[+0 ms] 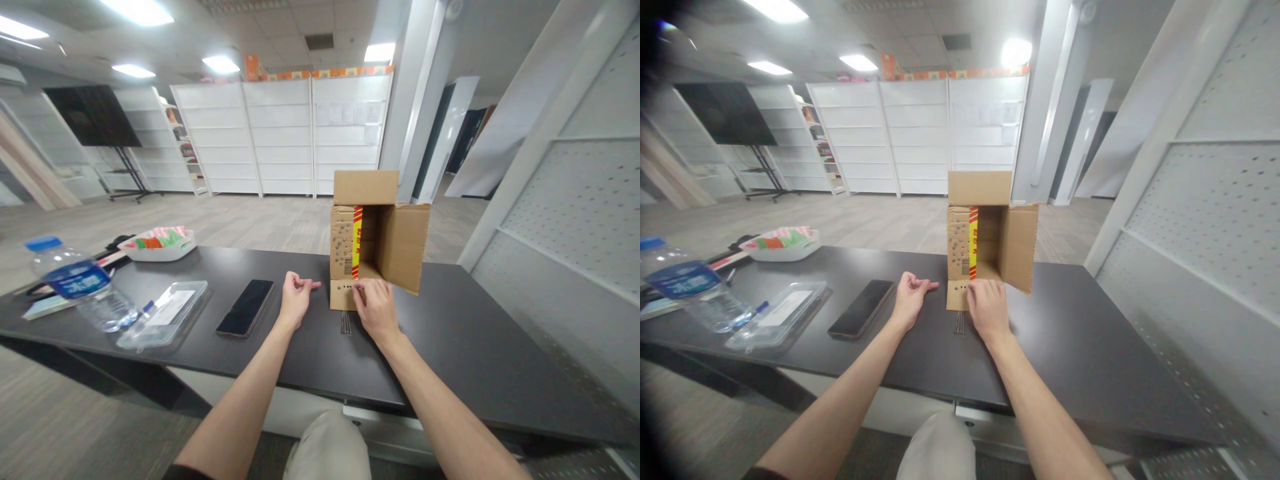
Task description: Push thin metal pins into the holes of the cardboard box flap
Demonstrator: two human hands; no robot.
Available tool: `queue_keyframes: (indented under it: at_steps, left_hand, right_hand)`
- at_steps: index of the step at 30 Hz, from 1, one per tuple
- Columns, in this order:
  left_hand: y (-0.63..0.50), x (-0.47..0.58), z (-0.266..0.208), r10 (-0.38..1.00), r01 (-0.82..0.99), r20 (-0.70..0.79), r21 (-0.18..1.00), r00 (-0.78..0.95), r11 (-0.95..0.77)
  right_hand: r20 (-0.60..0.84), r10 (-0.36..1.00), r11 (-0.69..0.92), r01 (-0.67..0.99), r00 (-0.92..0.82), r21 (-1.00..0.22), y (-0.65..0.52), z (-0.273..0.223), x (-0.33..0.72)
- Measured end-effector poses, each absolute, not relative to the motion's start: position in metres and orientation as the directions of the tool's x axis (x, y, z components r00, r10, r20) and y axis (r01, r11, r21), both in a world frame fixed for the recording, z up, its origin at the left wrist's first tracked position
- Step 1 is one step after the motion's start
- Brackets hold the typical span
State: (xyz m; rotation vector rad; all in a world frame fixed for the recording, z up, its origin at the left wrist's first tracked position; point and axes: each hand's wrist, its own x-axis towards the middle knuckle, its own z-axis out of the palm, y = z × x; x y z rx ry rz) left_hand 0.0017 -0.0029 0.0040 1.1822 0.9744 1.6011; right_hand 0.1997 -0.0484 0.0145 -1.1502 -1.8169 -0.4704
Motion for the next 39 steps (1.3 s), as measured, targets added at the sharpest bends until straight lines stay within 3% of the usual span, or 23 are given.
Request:
queue_keyframes:
  at_steps: [10, 17, 22, 39]
  left_hand:
    - [-0.002, 0.002, 0.003, 0.950, -0.183, 0.276, 0.936, -0.147, -0.300]
    - [-0.004, 0.002, 0.006, 0.951, -0.175, 0.269, 0.940, -0.150, -0.294]
    - [-0.005, 0.002, 0.007, 0.952, -0.172, 0.267, 0.941, -0.152, -0.291]
    - [-0.003, 0.001, 0.004, 0.953, -0.180, 0.265, 0.940, -0.148, -0.290]
  right_hand:
    - [0.875, 0.461, 0.619, 0.760, -0.147, -0.198, -0.049, 0.016, 0.201]
    - [0.829, 0.555, 0.610, 0.648, 0.061, -0.456, -0.057, 0.021, 0.204]
    - [0.740, 0.671, 0.573, 0.599, 0.050, -0.560, -0.070, 0.024, 0.211]
    - [0.545, 0.748, 0.634, 0.649, -0.377, -0.420, -0.120, 0.013, 0.216]
